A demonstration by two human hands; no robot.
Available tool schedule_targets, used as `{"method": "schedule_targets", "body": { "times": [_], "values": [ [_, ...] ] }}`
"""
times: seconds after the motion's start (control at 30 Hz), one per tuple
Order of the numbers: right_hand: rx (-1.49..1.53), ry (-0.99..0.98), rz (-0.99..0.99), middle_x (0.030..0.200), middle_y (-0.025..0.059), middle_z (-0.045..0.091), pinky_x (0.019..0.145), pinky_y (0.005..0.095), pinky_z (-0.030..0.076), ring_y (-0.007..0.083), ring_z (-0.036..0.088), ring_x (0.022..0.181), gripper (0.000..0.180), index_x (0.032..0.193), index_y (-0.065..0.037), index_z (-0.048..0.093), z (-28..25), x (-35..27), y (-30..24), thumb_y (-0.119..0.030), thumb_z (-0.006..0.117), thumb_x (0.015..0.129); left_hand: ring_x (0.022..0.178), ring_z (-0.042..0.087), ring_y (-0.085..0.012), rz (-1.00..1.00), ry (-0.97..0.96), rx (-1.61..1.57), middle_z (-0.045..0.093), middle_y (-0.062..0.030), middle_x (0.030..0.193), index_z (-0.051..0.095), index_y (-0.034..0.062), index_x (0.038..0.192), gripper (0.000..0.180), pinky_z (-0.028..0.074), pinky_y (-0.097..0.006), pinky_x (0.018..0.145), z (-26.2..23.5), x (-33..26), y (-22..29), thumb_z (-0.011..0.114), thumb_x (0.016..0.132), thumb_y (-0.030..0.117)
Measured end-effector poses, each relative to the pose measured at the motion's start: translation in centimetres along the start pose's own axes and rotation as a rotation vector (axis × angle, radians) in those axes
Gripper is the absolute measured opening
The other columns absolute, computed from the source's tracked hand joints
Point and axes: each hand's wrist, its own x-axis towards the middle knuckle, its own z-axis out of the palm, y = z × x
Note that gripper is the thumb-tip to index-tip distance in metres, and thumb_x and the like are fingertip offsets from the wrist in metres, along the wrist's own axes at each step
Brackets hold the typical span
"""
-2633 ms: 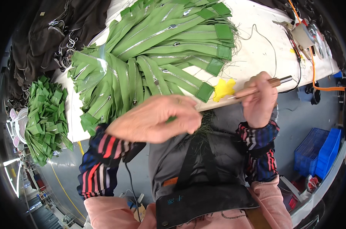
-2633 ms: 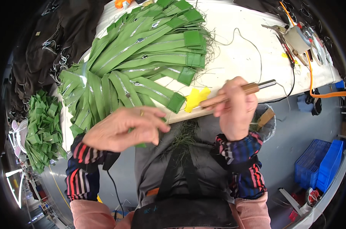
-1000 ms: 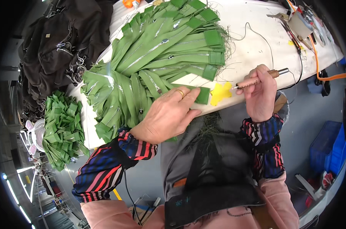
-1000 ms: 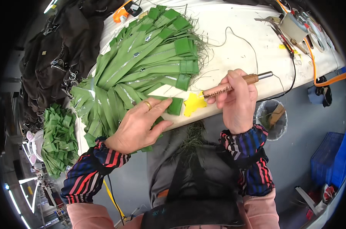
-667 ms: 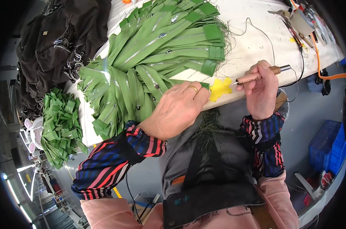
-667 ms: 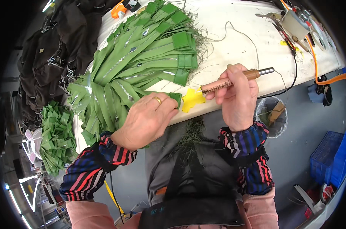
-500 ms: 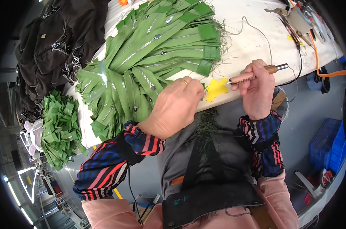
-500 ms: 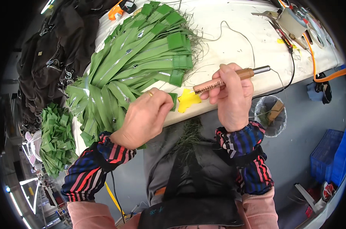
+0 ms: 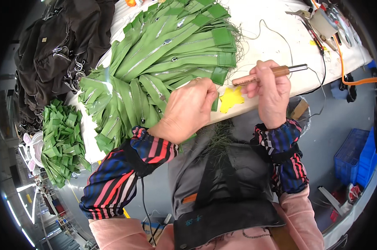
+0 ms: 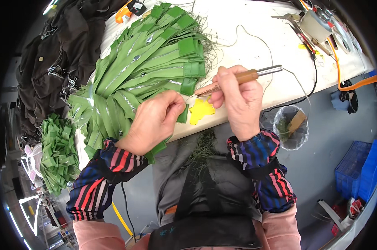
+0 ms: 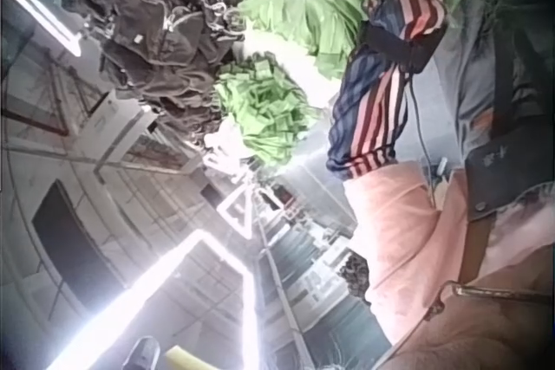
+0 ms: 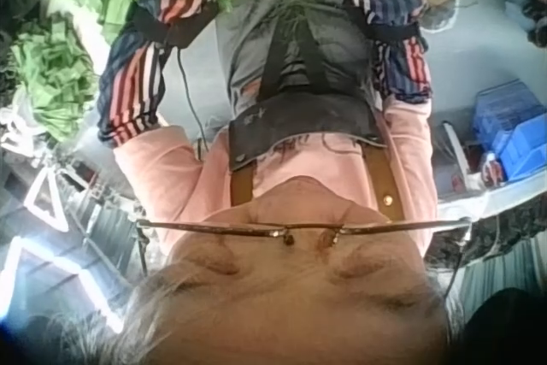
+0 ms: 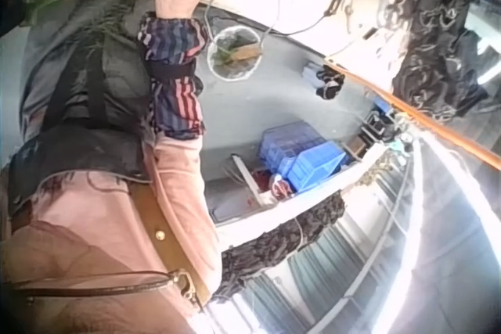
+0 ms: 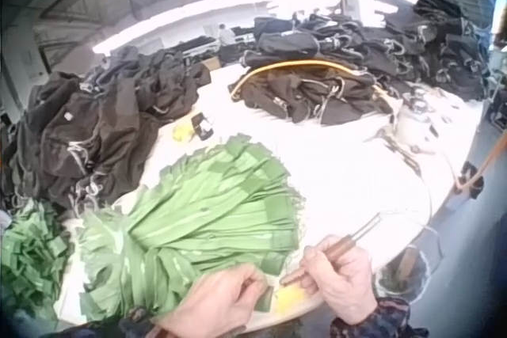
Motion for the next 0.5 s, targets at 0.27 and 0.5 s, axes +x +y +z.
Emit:
{"method": "schedule_targets", "body": {
  "times": [0.27,0.5],
  "values": [
    [-0.228,-0.133,0.057,0.060,-0.0002,0.055,0.046,0.0169,0.038,0.0026,0.049,0.050,0.019,0.076,-0.004,0.056,0.6,0.0,0.3,-0.018,0.058,0.088,0.049,0.044,-0.0137,-0.114,-0.060,-0.136,0.053,-0.0098,0.060,0.055,-0.0015,0.079,0.011,0.037,-0.029,0.049,-0.7,0.8,-0.6,0.055,0.084,0.009],
    [-0.275,-0.154,0.057,0.058,-0.0012,0.055,0.046,0.0159,0.035,0.0020,0.046,0.049,0.018,0.076,-0.004,0.056,0.8,-0.1,0.6,-0.018,0.060,0.087,0.048,0.042,-0.0130,-0.103,-0.077,-0.150,0.050,-0.0087,0.057,0.055,-0.0014,0.079,0.011,0.036,-0.030,0.047,-0.5,0.9,-1.0,0.055,0.083,0.009]
  ]
}}
